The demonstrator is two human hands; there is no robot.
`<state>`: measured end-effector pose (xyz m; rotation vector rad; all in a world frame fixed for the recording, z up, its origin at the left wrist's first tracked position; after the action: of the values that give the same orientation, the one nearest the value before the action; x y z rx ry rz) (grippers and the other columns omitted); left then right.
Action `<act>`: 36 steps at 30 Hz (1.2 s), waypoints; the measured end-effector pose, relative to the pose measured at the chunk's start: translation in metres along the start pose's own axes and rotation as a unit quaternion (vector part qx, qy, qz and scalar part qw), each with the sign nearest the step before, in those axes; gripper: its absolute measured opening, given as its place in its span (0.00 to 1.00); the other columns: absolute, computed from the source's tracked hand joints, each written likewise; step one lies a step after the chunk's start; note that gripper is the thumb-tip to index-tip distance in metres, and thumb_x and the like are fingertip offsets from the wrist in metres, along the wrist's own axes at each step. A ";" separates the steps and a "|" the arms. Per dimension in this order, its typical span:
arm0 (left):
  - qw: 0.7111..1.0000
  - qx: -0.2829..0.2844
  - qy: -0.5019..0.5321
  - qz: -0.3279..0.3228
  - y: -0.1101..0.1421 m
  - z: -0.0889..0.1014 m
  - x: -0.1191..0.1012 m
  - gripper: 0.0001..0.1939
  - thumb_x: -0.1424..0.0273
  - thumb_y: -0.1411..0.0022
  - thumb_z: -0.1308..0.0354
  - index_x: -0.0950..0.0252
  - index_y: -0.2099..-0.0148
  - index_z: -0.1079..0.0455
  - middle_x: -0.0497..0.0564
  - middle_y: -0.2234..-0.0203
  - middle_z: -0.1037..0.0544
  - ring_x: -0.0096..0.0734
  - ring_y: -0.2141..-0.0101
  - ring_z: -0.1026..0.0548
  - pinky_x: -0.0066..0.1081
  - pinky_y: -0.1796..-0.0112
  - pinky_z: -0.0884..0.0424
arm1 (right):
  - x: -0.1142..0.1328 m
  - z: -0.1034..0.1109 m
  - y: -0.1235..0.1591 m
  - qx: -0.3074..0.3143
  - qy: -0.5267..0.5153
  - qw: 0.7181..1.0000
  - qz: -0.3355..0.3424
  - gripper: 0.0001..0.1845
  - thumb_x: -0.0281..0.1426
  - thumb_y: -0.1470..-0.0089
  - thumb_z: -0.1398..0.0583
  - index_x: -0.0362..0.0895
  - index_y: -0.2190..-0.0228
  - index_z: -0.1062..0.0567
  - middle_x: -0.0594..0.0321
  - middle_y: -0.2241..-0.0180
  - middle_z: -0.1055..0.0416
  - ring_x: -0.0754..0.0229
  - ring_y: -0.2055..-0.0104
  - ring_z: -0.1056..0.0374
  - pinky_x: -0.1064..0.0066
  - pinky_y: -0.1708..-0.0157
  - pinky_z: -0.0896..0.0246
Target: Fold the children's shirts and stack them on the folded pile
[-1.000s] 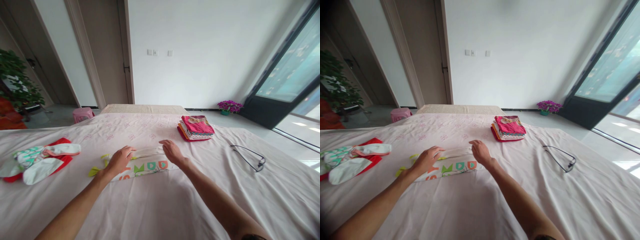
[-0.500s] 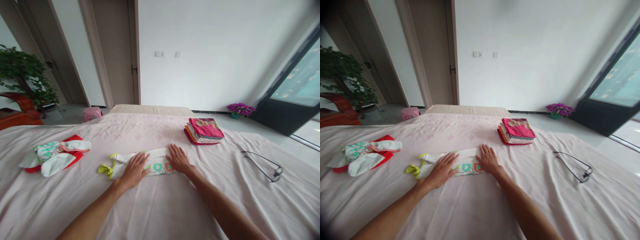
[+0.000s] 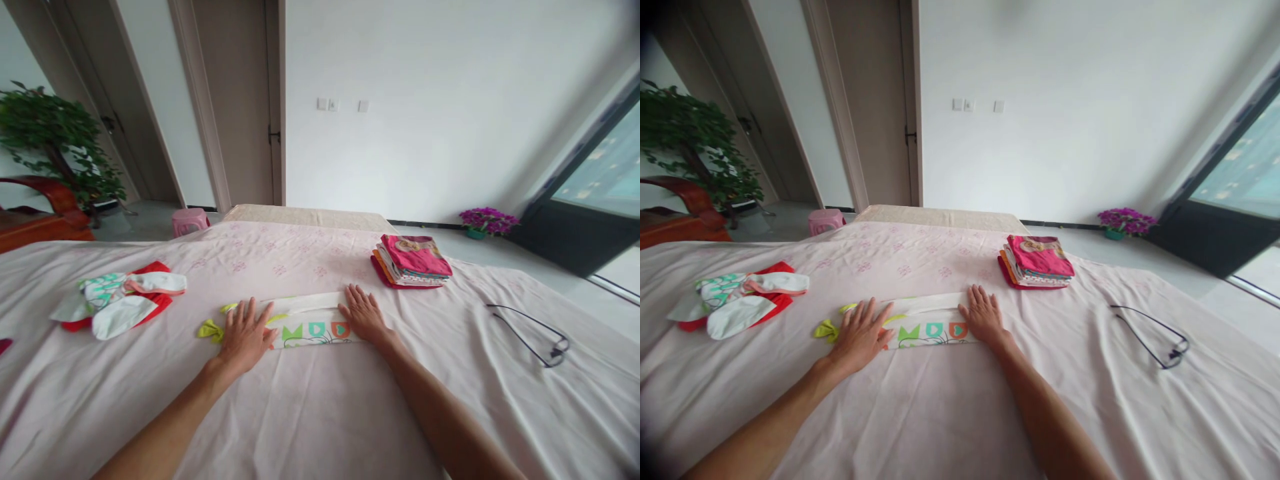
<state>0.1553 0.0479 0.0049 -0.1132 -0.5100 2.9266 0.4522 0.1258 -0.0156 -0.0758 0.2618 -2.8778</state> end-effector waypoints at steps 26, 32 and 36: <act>0.994 -0.038 0.057 -0.088 -0.026 0.006 -0.030 0.16 0.77 0.38 0.51 0.60 0.54 0.26 0.53 0.63 0.26 0.37 0.60 0.28 0.36 0.55 0.34 | -0.056 0.033 0.028 -0.080 -0.188 0.978 0.034 0.17 0.27 0.43 0.44 0.46 0.55 0.22 0.57 0.49 0.28 0.56 0.47 0.34 0.65 0.44 0.42; 0.992 -0.055 0.054 -0.096 -0.018 0.007 -0.028 0.17 0.79 0.39 0.50 0.60 0.52 0.28 0.53 0.62 0.26 0.37 0.59 0.28 0.36 0.55 0.33 | -0.059 0.040 0.035 -0.077 -0.174 0.981 -0.027 0.19 0.22 0.47 0.45 0.44 0.54 0.24 0.57 0.53 0.26 0.57 0.49 0.34 0.69 0.47 0.43; 0.985 -0.100 0.063 -0.125 -0.012 0.017 -0.034 0.19 0.80 0.40 0.49 0.61 0.49 0.30 0.54 0.58 0.26 0.37 0.57 0.28 0.37 0.53 0.34 | -0.068 0.050 0.046 -0.060 -0.147 0.980 -0.122 0.13 0.28 0.44 0.44 0.46 0.59 0.24 0.59 0.60 0.26 0.58 0.55 0.32 0.71 0.57 0.42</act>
<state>0.1890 0.0468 0.0266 -0.2404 -0.7383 2.5998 0.5330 0.0901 0.0234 -0.5897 0.3902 -3.0328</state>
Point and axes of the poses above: each hand's wrist, its own y-axis away from the middle knuckle, its own z-axis out of the back of the hand, x = y × z, the point moved 8 cm from there along -y, towards the middle knuckle
